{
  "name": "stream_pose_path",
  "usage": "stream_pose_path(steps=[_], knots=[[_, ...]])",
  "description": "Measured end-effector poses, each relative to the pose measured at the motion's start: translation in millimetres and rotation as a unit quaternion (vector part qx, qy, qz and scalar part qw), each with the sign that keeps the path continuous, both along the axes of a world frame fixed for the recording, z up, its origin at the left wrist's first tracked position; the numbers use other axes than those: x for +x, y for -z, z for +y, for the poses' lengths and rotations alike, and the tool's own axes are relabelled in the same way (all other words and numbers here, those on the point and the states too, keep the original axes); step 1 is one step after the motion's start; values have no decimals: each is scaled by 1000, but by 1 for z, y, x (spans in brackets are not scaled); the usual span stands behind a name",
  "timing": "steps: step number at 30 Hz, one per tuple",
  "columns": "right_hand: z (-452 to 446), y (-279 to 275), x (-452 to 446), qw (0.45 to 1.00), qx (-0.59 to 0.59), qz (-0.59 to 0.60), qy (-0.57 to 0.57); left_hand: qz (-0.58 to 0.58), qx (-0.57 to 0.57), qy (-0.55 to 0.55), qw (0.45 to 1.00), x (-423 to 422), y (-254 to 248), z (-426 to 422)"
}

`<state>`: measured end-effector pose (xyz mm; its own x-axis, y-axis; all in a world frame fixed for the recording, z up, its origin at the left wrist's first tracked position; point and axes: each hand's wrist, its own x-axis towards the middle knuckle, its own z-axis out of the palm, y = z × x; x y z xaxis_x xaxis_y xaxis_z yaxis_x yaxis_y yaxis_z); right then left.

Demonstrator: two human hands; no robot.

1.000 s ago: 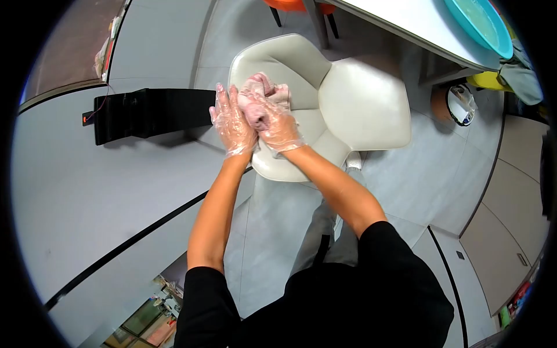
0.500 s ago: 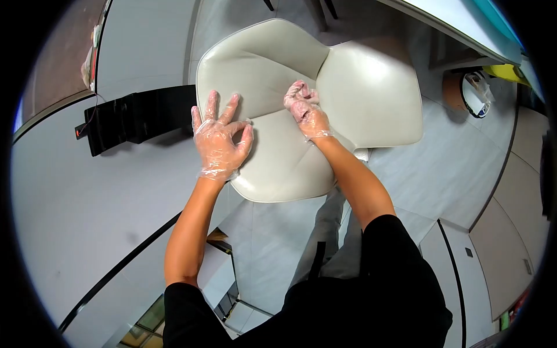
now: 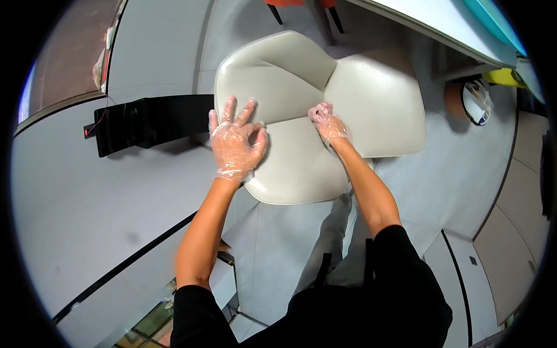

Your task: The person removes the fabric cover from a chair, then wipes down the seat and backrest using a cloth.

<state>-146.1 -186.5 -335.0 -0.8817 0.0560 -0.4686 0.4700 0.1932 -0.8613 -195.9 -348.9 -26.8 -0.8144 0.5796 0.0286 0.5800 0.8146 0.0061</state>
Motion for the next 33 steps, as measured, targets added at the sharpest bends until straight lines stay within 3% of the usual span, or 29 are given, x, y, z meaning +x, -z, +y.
stream_pose_path(steps=[6, 9, 10, 13, 22, 24, 26, 27, 28, 29, 33], knots=[[-9, -177, 7, 973, 51, 202, -96, -1, 51, -10, 999, -1, 2, -4], [-23, -183, 22, 955, 28, 290, -53, -11, 64, -15, 998, -1, 1, -5], [-23, -171, 22, 936, 28, 336, -98, -7, 67, -16, 998, -2, 2, -4], [-23, -139, 22, 955, -76, 286, -25, -6, 68, -23, 997, -2, 3, -3], [0, -63, -1, 999, 22, -5, 48, -18, 65, -37, 997, 0, 1, -4], [18, -74, -16, 979, -25, -157, 125, -2, 89, -42, 995, -1, 6, -6], [23, -100, -33, 923, -146, -244, 258, -5, 88, -42, 995, 1, 11, -13], [20, -115, -43, 902, -192, -231, 309, 21, 99, -71, 992, 2, 10, -12], [8, -113, -52, 897, -269, -92, 339, 46, 110, -101, 988, 4, 10, -9], [-6, -112, -72, 921, -215, 34, 323, 71, 119, -129, 982, 5, 9, -7], [-48, -244, -117, 964, -33, 189, 184, 58, 146, -183, 970, 4, 25, -17]])
